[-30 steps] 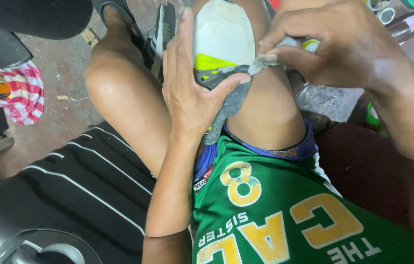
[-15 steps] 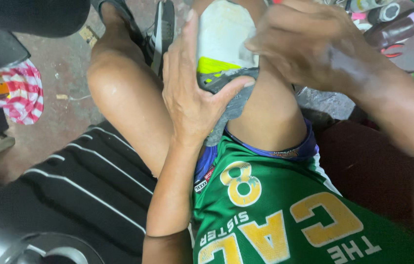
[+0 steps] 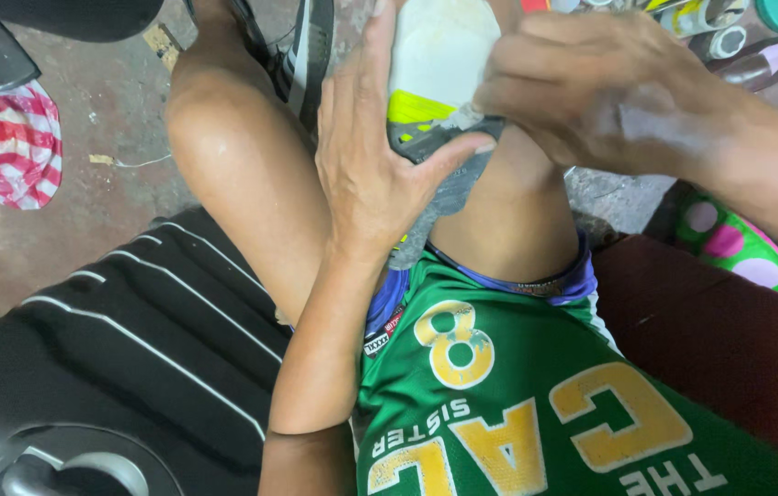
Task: The person scrubs the sole of a sneaker using a brush and a cloth. They repeatedly wipe and scrub the bottom surface of the shoe while seated on the floor.
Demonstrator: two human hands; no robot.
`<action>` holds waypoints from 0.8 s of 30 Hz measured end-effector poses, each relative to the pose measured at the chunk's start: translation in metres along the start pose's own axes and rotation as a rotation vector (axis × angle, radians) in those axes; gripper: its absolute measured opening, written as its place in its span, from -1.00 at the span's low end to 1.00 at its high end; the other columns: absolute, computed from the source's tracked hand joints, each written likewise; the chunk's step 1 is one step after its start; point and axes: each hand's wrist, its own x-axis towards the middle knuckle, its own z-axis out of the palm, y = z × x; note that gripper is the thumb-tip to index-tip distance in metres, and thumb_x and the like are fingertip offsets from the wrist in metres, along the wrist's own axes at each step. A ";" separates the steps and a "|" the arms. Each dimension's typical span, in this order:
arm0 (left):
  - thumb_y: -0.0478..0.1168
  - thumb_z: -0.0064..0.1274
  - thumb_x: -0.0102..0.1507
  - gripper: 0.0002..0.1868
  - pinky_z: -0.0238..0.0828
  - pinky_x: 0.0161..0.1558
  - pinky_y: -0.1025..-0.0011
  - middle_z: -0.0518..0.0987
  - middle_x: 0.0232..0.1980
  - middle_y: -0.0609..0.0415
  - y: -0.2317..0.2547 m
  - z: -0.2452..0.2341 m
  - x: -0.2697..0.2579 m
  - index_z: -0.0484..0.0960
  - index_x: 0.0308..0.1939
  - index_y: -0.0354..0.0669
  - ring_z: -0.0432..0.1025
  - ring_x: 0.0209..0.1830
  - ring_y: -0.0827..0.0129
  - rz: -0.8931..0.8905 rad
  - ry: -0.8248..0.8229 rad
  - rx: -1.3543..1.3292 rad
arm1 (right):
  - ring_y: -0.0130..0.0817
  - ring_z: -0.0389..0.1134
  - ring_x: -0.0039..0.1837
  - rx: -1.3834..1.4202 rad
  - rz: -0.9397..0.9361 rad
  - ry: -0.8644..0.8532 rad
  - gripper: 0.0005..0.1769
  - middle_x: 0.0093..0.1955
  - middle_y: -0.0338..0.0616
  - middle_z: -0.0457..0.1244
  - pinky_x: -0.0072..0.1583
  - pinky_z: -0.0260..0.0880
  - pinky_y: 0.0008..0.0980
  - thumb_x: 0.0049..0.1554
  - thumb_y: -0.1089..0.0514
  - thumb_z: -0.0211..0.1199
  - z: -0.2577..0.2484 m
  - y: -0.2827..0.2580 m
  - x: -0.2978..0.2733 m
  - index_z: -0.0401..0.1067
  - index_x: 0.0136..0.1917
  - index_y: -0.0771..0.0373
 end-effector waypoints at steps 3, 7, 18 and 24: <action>0.12 0.57 0.10 0.17 0.27 0.43 0.28 0.38 0.42 0.02 -0.002 0.003 0.000 0.08 0.55 -0.09 0.33 0.37 0.10 0.016 0.005 0.010 | -0.33 0.33 -0.04 -0.061 -0.083 0.078 -0.85 -0.17 -0.25 0.15 -0.06 0.36 -0.34 -0.01 0.20 0.35 0.014 -0.002 0.022 0.43 -0.15 0.15; 0.11 0.57 0.07 0.18 0.32 0.38 0.28 0.43 0.39 0.00 -0.003 0.005 0.000 0.13 0.57 -0.10 0.36 0.31 0.08 -0.067 -0.012 -0.017 | -0.31 0.32 -0.03 -0.073 -0.067 0.030 -0.83 -0.15 -0.24 0.16 -0.08 0.32 -0.35 0.00 0.18 0.34 0.013 -0.005 0.022 0.43 -0.11 0.15; 0.11 0.59 0.09 0.16 0.29 0.41 0.26 0.38 0.40 0.00 -0.005 -0.008 -0.006 0.10 0.52 -0.09 0.31 0.36 0.06 -0.024 0.031 -0.016 | -0.23 0.39 0.06 0.430 0.268 -0.167 -0.71 0.00 -0.13 0.29 0.07 0.39 -0.35 0.07 0.19 0.32 -0.004 0.024 -0.039 0.47 0.09 0.21; 0.13 0.60 0.09 0.17 0.29 0.41 0.25 0.37 0.41 0.01 -0.002 -0.003 0.000 0.10 0.53 -0.09 0.33 0.35 0.08 -0.032 0.003 -0.026 | -0.25 0.44 0.08 0.228 0.157 0.030 -0.88 0.04 -0.11 0.35 0.11 0.44 -0.40 0.28 0.23 0.32 -0.001 0.010 -0.034 0.47 0.09 0.23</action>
